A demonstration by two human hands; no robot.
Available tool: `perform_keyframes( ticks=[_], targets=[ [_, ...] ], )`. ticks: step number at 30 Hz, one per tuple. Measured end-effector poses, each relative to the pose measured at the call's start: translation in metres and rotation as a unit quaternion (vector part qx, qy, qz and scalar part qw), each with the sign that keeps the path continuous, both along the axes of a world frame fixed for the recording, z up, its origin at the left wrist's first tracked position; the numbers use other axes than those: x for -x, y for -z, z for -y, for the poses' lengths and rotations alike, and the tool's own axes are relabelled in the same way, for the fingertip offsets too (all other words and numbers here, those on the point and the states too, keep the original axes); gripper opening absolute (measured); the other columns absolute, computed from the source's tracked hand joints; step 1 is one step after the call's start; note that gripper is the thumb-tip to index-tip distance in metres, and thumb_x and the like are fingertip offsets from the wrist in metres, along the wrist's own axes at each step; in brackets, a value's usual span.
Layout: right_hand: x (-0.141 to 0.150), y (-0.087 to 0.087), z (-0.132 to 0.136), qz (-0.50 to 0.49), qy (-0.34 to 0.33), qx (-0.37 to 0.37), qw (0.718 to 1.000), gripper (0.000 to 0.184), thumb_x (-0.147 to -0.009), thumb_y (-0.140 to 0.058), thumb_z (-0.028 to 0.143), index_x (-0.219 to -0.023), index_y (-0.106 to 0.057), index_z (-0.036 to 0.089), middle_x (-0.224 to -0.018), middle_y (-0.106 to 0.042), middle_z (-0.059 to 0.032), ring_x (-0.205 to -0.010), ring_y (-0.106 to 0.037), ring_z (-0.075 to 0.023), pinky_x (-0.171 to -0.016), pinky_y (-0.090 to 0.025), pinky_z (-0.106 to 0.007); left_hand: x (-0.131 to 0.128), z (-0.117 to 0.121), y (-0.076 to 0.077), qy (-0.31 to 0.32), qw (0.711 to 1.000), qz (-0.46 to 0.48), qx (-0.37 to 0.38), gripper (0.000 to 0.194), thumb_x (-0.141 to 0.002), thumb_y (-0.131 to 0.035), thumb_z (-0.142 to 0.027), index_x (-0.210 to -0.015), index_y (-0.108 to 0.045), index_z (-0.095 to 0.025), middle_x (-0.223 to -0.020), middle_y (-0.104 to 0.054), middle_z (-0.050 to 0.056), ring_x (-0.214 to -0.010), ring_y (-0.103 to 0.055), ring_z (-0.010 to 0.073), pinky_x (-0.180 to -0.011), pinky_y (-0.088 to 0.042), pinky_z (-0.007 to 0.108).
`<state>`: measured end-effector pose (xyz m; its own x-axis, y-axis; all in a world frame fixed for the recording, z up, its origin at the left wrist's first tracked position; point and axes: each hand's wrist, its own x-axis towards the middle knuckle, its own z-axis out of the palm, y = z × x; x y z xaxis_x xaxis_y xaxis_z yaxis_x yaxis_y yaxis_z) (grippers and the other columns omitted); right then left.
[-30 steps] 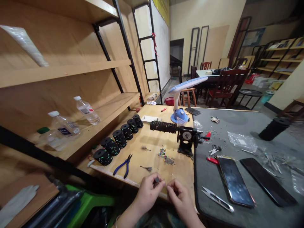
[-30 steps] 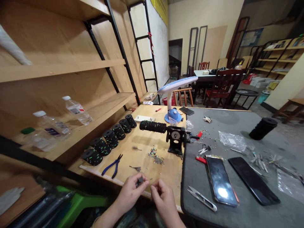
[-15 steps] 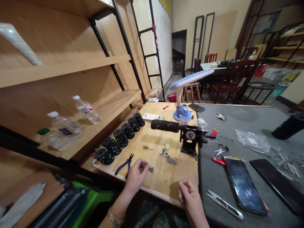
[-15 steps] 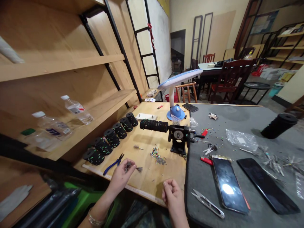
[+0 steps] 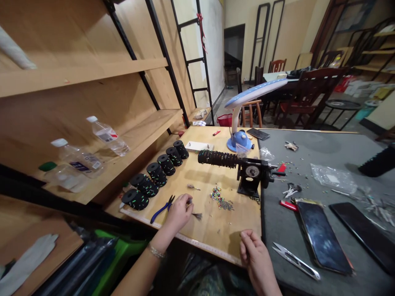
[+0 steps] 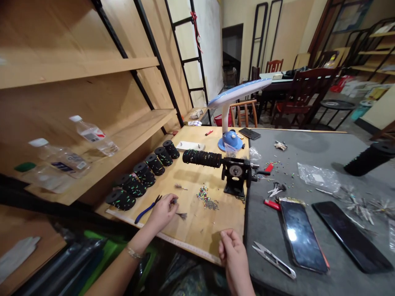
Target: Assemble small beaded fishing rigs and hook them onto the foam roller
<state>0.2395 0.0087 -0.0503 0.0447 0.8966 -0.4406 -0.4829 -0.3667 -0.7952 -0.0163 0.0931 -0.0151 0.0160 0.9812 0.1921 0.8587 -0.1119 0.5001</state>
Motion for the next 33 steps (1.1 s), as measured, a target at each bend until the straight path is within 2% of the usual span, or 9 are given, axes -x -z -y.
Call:
perform_keyframes(
  ticks=[12,16,19,21,22,25,26,29,33],
  targets=[
    [0.002,-0.007,0.0,-0.001,0.031,0.014,0.999,0.049,-0.059,-0.079,0.057,-0.074,-0.049,0.021,-0.041,-0.044,0.0118,-0.033,-0.028,-0.0033,-0.035,-0.017,-0.014,-0.006,-0.008,0.003,0.041,0.998,-0.053,0.005,0.022,-0.079,-0.051,-0.013,-0.098,-0.061,-0.019,-0.095,-0.067,0.009,-0.089,-0.062,0.0241,-0.081,-0.047,0.036],
    [0.002,-0.005,0.0,-0.007,0.04,0.009,0.999,0.048,-0.06,-0.078,0.057,-0.074,-0.049,0.022,-0.041,-0.044,0.0116,-0.033,-0.028,-0.0038,-0.035,-0.018,-0.015,-0.007,-0.006,-0.007,0.042,0.997,-0.061,-0.008,0.023,-0.077,-0.054,-0.015,-0.099,-0.063,-0.019,-0.095,-0.069,0.011,-0.094,-0.061,0.0287,-0.086,-0.044,0.042],
    [0.003,-0.004,0.0,-0.009,0.052,0.003,0.999,0.05,-0.059,-0.078,0.058,-0.073,-0.049,0.021,-0.042,-0.044,0.0116,-0.033,-0.027,-0.0036,-0.034,-0.018,-0.015,-0.016,0.004,-0.023,0.038,0.997,-0.057,-0.033,0.021,-0.079,-0.054,-0.019,-0.097,-0.064,-0.018,-0.097,-0.069,0.013,-0.098,-0.059,0.0318,-0.088,-0.042,0.045],
    [0.005,-0.003,0.0,-0.008,0.053,-0.003,0.999,0.05,-0.06,-0.078,0.06,-0.072,-0.048,0.021,-0.041,-0.043,0.0117,-0.033,-0.027,-0.0037,-0.034,-0.017,-0.015,-0.033,0.013,-0.037,0.052,0.998,-0.007,-0.043,0.017,-0.083,-0.052,-0.023,-0.094,-0.064,-0.018,-0.094,-0.069,0.011,-0.091,-0.061,0.029,-0.082,-0.045,0.041],
    [0.006,-0.002,0.0,-0.005,0.049,-0.006,0.999,0.05,-0.06,-0.077,0.061,-0.072,-0.048,0.021,-0.041,-0.043,0.0118,-0.034,-0.026,-0.0037,-0.034,-0.017,-0.015,-0.045,0.018,-0.043,0.077,0.995,0.051,-0.033,0.016,-0.084,-0.052,-0.024,-0.094,-0.064,-0.019,-0.091,-0.069,0.009,-0.084,-0.063,0.0254,-0.077,-0.047,0.036],
    [0.008,0.001,0.001,0.011,0.027,-0.023,0.999,0.052,-0.062,-0.073,0.065,-0.071,-0.047,0.021,-0.04,-0.043,0.0115,-0.034,-0.026,-0.0037,-0.035,-0.016,-0.015,-0.093,0.022,-0.053,0.187,0.963,0.188,0.043,0.012,-0.085,-0.054,-0.024,-0.087,-0.066,-0.02,-0.08,-0.07,0.005,-0.074,-0.064,0.0194,-0.068,-0.049,0.027],
    [0.008,0.002,0.002,0.018,0.02,-0.031,0.999,0.052,-0.063,-0.072,0.066,-0.071,-0.047,0.021,-0.04,-0.043,0.0112,-0.034,-0.027,-0.0037,-0.036,-0.016,-0.015,-0.11,0.019,-0.052,0.216,0.955,0.196,0.054,0.011,-0.084,-0.056,-0.023,-0.085,-0.067,-0.02,-0.08,-0.07,0.005,-0.074,-0.064,0.019,-0.068,-0.049,0.026],
    [0.007,0.008,0.004,0.033,0.012,-0.05,0.998,0.053,-0.064,-0.07,0.068,-0.071,-0.048,0.021,-0.04,-0.045,0.01,-0.035,-0.029,-0.0044,-0.038,-0.019,-0.016,-0.156,-0.004,-0.038,0.277,0.95,0.13,0.061,0.016,-0.084,-0.052,-0.017,-0.088,-0.068,-0.018,-0.086,-0.07,0.008,-0.079,-0.064,0.0197,-0.072,-0.048,0.027],
    [0.005,0.013,0.007,0.027,0.007,-0.052,0.998,0.056,-0.062,-0.068,0.072,-0.072,-0.046,0.021,-0.039,-0.043,0.0106,-0.034,-0.026,-0.0045,-0.036,-0.017,-0.016,-0.195,-0.044,-0.016,0.316,0.944,0.079,0.061,0.018,-0.079,-0.054,-0.01,-0.084,-0.069,-0.019,-0.09,-0.067,0.009,-0.09,-0.06,0.0241,-0.082,-0.044,0.033]
  ],
)
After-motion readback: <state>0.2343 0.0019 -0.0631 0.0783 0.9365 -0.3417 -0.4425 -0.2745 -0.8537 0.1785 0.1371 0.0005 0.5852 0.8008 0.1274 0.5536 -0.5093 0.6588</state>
